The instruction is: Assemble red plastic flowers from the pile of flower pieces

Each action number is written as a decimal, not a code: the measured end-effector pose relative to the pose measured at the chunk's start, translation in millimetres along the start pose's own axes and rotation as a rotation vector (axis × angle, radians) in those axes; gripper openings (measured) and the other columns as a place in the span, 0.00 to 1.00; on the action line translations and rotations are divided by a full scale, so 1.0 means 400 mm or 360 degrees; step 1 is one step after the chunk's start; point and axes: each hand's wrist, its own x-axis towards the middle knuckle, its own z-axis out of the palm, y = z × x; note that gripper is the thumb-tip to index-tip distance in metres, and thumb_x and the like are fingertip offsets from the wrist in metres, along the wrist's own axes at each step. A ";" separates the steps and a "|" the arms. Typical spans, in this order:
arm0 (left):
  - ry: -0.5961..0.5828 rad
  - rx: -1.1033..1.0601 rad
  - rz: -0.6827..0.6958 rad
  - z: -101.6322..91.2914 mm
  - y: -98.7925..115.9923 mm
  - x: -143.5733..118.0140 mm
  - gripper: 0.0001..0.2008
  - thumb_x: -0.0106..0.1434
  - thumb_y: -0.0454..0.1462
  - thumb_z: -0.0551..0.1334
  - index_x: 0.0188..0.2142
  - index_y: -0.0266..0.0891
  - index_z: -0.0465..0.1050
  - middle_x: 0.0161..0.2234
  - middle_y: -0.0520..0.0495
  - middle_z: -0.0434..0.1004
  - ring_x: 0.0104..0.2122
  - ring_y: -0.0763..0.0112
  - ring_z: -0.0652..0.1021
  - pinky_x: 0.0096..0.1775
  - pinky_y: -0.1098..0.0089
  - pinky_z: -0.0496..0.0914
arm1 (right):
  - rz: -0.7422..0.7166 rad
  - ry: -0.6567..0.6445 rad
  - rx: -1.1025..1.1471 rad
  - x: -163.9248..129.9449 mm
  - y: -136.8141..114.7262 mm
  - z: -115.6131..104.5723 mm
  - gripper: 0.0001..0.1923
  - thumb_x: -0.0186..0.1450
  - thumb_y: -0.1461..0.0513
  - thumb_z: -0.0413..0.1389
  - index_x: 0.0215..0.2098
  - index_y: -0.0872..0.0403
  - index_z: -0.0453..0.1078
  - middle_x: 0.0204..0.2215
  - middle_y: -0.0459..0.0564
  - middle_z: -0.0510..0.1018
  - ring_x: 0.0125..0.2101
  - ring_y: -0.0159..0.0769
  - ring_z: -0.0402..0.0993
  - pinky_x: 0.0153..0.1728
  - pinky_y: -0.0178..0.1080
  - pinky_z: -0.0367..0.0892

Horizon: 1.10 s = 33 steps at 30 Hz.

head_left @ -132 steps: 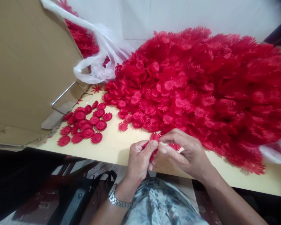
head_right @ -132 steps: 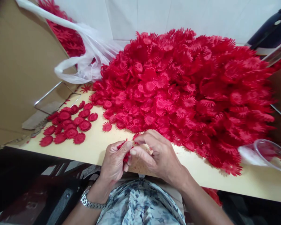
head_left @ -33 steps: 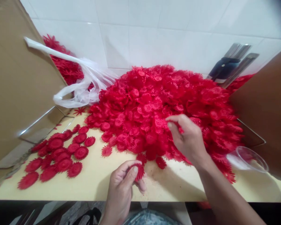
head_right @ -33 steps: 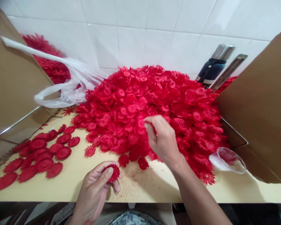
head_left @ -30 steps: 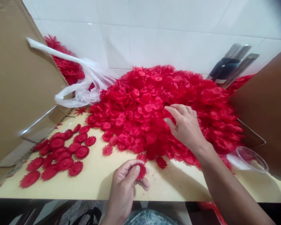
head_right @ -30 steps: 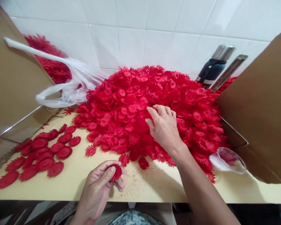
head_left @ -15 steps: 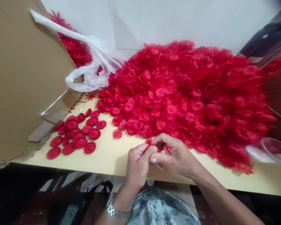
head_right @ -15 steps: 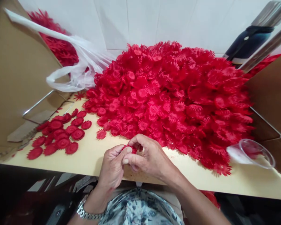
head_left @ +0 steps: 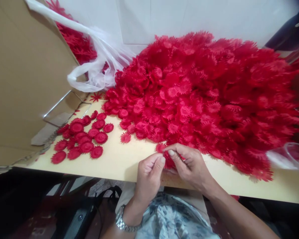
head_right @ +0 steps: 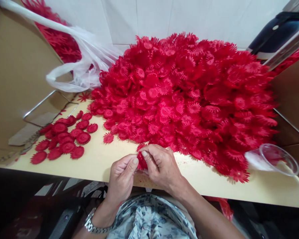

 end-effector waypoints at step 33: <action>-0.0059 0.0320 0.0039 -0.014 0.020 -0.003 0.18 0.64 0.47 0.53 0.24 0.38 0.66 0.20 0.54 0.65 0.19 0.77 0.67 0.23 0.75 0.60 | 0.0223 0.0010 0.0277 -0.004 0.010 -0.014 0.10 0.65 0.60 0.49 0.27 0.55 0.65 0.21 0.43 0.68 0.23 0.29 0.65 0.24 0.32 0.60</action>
